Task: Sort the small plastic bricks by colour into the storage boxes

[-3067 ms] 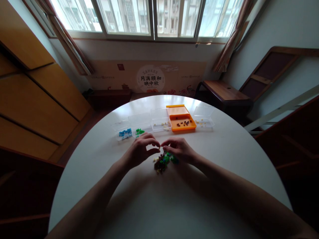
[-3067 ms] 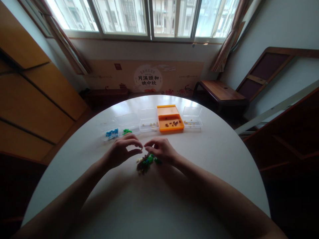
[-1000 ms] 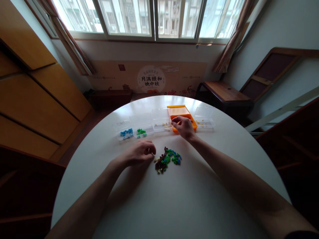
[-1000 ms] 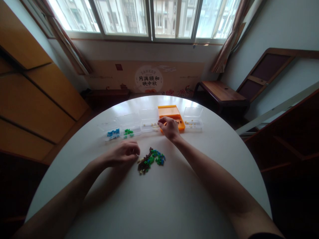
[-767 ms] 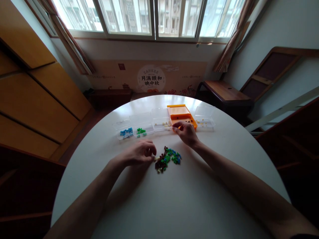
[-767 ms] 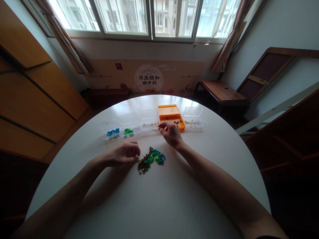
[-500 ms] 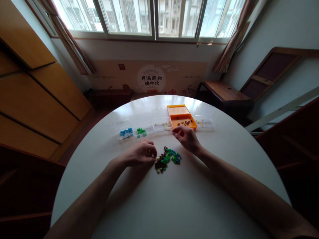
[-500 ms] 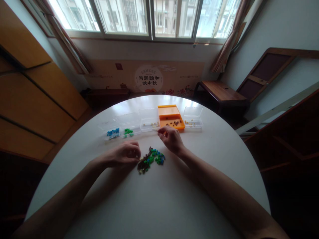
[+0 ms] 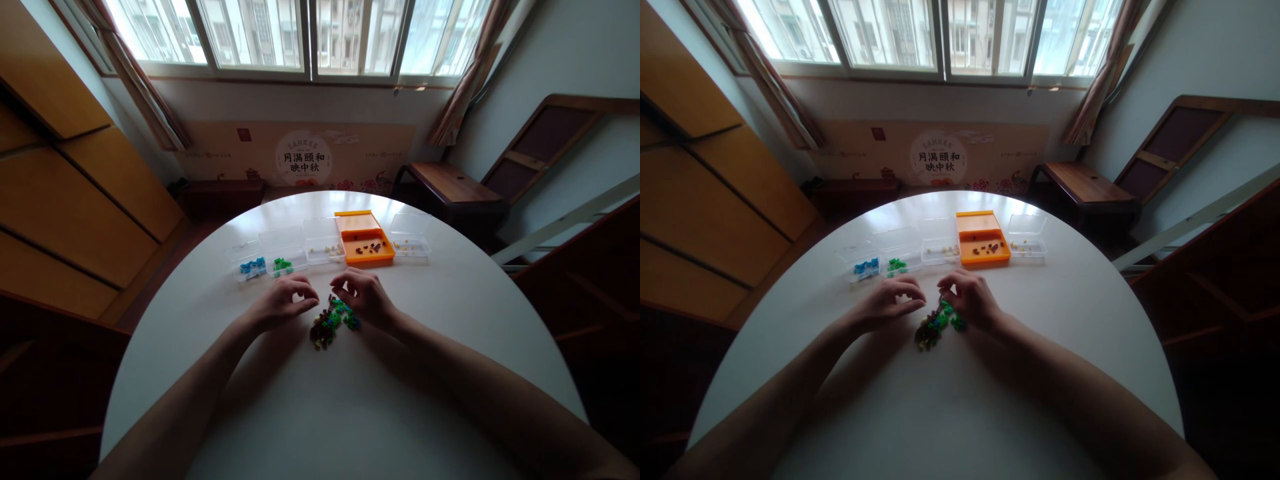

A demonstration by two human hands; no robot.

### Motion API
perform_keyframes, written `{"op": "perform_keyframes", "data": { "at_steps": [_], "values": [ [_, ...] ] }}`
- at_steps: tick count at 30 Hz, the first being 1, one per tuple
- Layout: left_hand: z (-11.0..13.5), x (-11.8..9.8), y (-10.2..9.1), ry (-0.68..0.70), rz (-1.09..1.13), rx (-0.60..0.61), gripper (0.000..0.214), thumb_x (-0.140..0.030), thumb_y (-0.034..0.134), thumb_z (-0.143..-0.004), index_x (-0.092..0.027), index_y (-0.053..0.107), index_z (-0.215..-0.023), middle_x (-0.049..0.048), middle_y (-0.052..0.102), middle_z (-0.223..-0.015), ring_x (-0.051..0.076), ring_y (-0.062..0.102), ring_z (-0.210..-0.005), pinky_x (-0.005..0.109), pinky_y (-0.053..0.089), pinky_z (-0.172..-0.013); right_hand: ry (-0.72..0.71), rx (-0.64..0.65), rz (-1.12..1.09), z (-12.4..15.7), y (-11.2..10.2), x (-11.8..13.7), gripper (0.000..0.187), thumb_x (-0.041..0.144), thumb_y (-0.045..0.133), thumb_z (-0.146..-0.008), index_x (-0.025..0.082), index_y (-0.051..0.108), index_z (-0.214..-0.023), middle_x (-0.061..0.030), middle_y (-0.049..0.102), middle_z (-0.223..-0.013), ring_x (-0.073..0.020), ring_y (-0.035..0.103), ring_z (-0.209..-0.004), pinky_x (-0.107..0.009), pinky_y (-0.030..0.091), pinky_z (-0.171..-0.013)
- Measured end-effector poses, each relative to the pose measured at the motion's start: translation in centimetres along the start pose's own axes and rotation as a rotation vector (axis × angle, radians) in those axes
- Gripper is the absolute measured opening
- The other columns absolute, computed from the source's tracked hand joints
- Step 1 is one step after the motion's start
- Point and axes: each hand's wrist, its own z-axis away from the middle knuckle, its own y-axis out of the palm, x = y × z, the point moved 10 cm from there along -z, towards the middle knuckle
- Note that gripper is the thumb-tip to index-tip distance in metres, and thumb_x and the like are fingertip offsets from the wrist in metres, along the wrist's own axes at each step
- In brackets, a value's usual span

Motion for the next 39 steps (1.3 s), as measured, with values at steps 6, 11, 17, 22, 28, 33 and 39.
{"op": "perform_keyframes", "data": {
  "at_steps": [6, 11, 17, 22, 28, 33, 39],
  "values": [
    [-0.5, 0.0, -0.5, -0.038, 0.055, -0.118, 0.02, -0.032, 0.061, -0.084, -0.016, 0.072, -0.078, 0.0037, 0.064, -0.076, 0.013, 0.055, -0.069, 0.023, 0.041, -0.06, -0.049, 0.059, 0.019, 0.3, 0.8, 1.2, 0.006, 0.019, 0.063, -0.081, 0.019, 0.068, -0.086, -0.0007, 0.063, -0.075, -0.0094, 0.052, -0.059, -0.021, 0.041, -0.06],
    [-0.6, 0.1, -0.4, -0.047, 0.074, -0.142, 0.022, -0.033, 0.061, -0.084, -0.016, 0.072, -0.078, 0.0027, 0.063, -0.074, 0.011, 0.053, -0.067, 0.022, 0.04, -0.06, -0.075, 0.037, 0.058, 0.4, 0.8, 1.6, 0.004, 0.021, 0.068, -0.079, 0.018, 0.066, -0.082, 0.0003, 0.062, -0.073, -0.0099, 0.053, -0.06, -0.021, 0.039, -0.06],
    [-0.5, -0.1, 0.0, -0.029, 0.063, -0.151, 0.02, -0.031, 0.061, -0.085, -0.016, 0.073, -0.077, 0.0029, 0.064, -0.075, 0.011, 0.054, -0.068, 0.022, 0.04, -0.061, -0.053, 0.021, 0.095, 0.4, 0.7, 1.6, 0.008, 0.024, 0.069, -0.079, 0.018, 0.065, -0.076, 0.0006, 0.061, -0.07, -0.01, 0.05, -0.058, -0.021, 0.037, -0.058],
    [-0.5, 0.0, -0.1, -0.024, 0.055, -0.161, 0.02, -0.031, 0.061, -0.085, -0.016, 0.073, -0.079, 0.0032, 0.064, -0.076, 0.011, 0.055, -0.068, 0.022, 0.04, -0.06, -0.047, 0.035, 0.085, 0.3, 0.7, 1.4, 0.006, 0.023, 0.065, -0.082, 0.018, 0.066, -0.079, 0.0005, 0.062, -0.071, -0.0097, 0.051, -0.058, -0.021, 0.037, -0.059],
    [-0.2, 0.4, 0.0, -0.034, 0.034, -0.148, 0.019, -0.031, 0.061, -0.085, -0.017, 0.074, -0.083, 0.0033, 0.065, -0.078, 0.012, 0.055, -0.07, 0.023, 0.041, -0.062, -0.035, 0.022, 0.064, 0.3, 0.6, 0.7, 0.006, 0.014, 0.065, -0.079, 0.019, 0.067, -0.083, 0.0003, 0.066, -0.076, -0.0095, 0.052, -0.059, -0.02, 0.04, -0.06],
    [-0.1, 1.0, 0.2, -0.042, 0.007, -0.14, 0.017, -0.029, 0.061, -0.085, -0.018, 0.073, -0.082, 0.0031, 0.065, -0.079, 0.013, 0.056, -0.072, 0.024, 0.043, -0.064, -0.034, -0.023, 0.068, -0.2, 0.0, -0.1, 0.005, 0.015, 0.065, -0.078, 0.018, 0.067, -0.081, 0.0001, 0.067, -0.076, -0.01, 0.054, -0.06, -0.021, 0.041, -0.061],
    [-0.4, 1.0, 0.2, -0.045, -0.021, -0.117, 0.016, -0.028, 0.062, -0.083, -0.018, 0.074, -0.08, 0.003, 0.065, -0.078, 0.012, 0.056, -0.07, 0.023, 0.043, -0.064, -0.037, -0.086, 0.121, -1.5, -1.4, -1.0, 0.003, 0.016, 0.066, -0.079, 0.018, 0.067, -0.08, 0.0005, 0.066, -0.073, -0.0104, 0.054, -0.059, -0.023, 0.042, -0.062]
  ]
}}
